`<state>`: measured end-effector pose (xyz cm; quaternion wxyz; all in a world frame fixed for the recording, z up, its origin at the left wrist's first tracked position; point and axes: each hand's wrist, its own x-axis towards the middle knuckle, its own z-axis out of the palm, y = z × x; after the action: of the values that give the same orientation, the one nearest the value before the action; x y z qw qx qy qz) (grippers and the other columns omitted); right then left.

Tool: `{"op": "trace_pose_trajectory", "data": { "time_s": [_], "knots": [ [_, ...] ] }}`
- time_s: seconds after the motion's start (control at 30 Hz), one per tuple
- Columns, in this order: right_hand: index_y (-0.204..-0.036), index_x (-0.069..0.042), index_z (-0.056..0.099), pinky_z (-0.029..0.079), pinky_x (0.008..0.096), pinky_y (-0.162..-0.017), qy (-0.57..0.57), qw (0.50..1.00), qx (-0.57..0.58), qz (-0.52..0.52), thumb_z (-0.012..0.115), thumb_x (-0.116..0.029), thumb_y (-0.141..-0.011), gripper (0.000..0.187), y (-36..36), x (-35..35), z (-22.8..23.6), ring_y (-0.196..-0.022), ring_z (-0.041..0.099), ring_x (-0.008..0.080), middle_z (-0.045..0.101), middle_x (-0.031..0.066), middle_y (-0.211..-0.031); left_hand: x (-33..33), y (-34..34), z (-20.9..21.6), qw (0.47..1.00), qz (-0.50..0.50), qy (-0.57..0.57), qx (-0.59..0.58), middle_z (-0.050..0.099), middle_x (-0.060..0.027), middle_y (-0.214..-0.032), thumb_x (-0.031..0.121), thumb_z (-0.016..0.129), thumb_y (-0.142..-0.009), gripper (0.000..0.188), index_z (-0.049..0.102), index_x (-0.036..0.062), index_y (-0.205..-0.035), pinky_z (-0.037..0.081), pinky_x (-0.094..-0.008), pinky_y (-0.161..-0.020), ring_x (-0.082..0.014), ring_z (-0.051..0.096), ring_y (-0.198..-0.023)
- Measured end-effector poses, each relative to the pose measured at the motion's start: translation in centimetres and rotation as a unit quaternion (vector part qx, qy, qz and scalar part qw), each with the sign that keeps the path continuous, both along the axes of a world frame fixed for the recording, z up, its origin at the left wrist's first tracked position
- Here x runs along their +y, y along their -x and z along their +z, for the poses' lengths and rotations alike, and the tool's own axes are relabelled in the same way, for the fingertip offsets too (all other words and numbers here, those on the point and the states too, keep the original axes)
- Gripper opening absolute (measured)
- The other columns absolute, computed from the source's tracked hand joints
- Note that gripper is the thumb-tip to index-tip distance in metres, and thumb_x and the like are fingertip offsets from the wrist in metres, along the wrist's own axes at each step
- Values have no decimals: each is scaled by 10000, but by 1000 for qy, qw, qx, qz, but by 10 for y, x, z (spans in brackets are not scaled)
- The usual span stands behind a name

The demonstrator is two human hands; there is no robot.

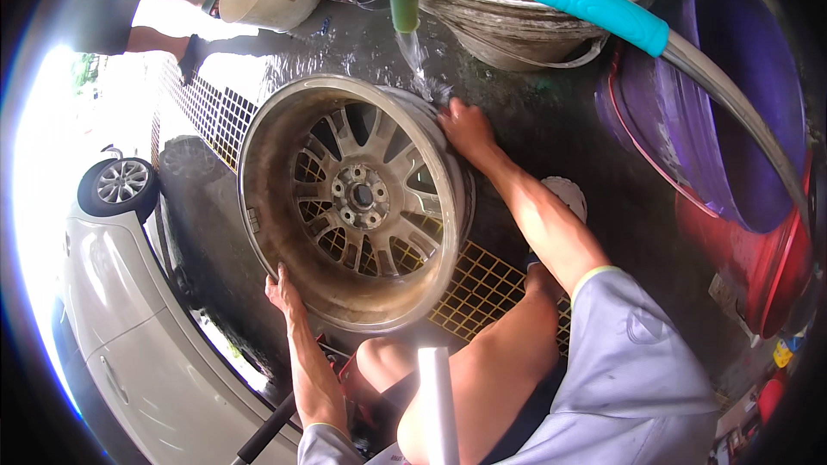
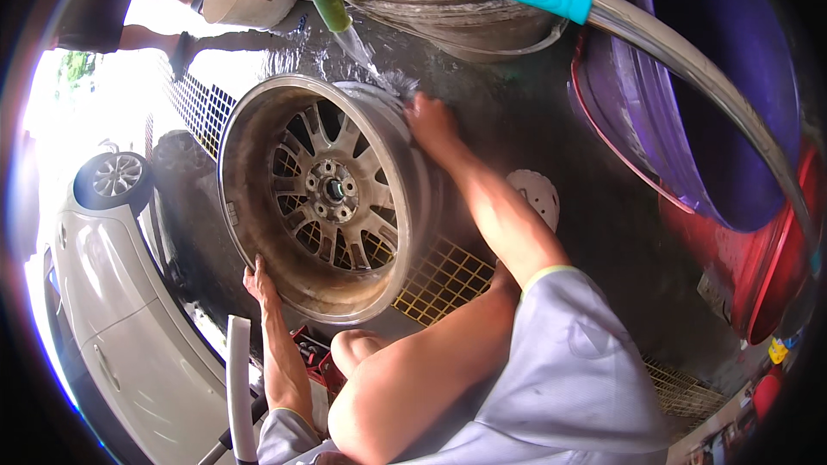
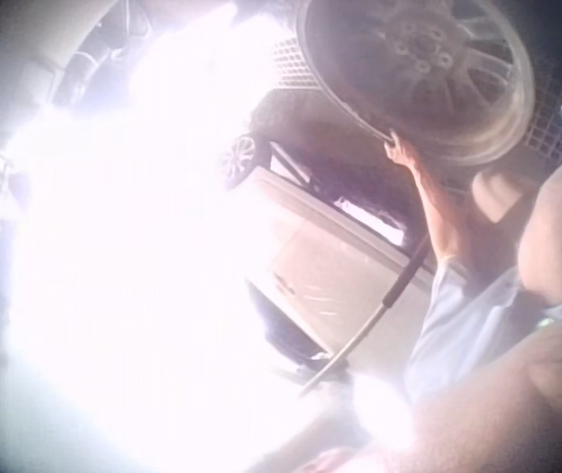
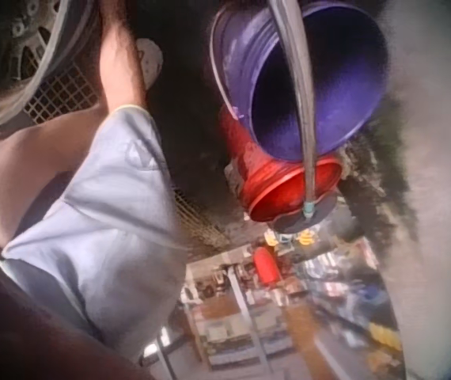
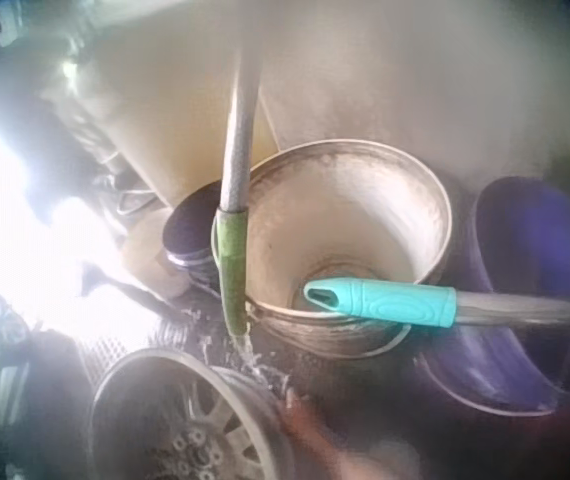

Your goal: The person scrubs a car wheel rim with a small abrasive pad while rinsing it with a hose. They rotate the rim to clean different sections and occasionally pause to fold the pad.

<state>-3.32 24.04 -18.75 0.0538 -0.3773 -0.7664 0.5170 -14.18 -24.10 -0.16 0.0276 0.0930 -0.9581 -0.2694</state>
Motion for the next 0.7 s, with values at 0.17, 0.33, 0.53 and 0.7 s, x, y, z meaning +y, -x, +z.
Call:
{"op": "trace_pose_trajectory", "data": {
  "time_s": [0.17, 0.33, 0.53, 0.7],
  "knots": [
    [-956, -26, 614, 530, 591, -753, -52, 997, 53, -35, 647, -295, -937, 271, 15, 19, -13, -877, 666, 501, 684, 291, -895, 39, -4, -8, 994, 3, 113, -12, 703, -152, -895, 373, 721, -922, 445, 685, -56, -1034, 486, -389, -799, -236, 631, -850],
    [-921, -41, 613, 515, 593, -702, -30, 995, 87, -35, 655, -287, -920, 249, 9, -3, -16, -804, 656, 499, 668, 278, -806, -3, 13, -8, 994, -2, 107, 12, 718, -160, -904, 403, 711, -918, 456, 694, -35, -1045, 492, -404, -787, -274, 639, -814],
    [-946, -25, 628, 525, 542, -719, -37, 993, 107, -45, 682, -264, -889, 252, 10, 17, -16, -872, 660, 474, 686, 254, -878, 22, 1, -9, 996, 0, 94, 1, 707, -129, -874, 378, 716, -920, 422, 685, -35, -1002, 489, -388, -769, -248, 626, -791],
    [-937, -26, 672, 531, 412, -722, 87, 984, 149, -45, 720, -244, -882, 230, -10, 22, -1, -809, 707, 355, 702, 212, -849, 16, 0, -5, 996, -8, 83, 26, 694, -113, -833, 385, 718, -919, 411, 688, -21, -975, 480, -386, -744, -230, 604, -758]
  ]
}}
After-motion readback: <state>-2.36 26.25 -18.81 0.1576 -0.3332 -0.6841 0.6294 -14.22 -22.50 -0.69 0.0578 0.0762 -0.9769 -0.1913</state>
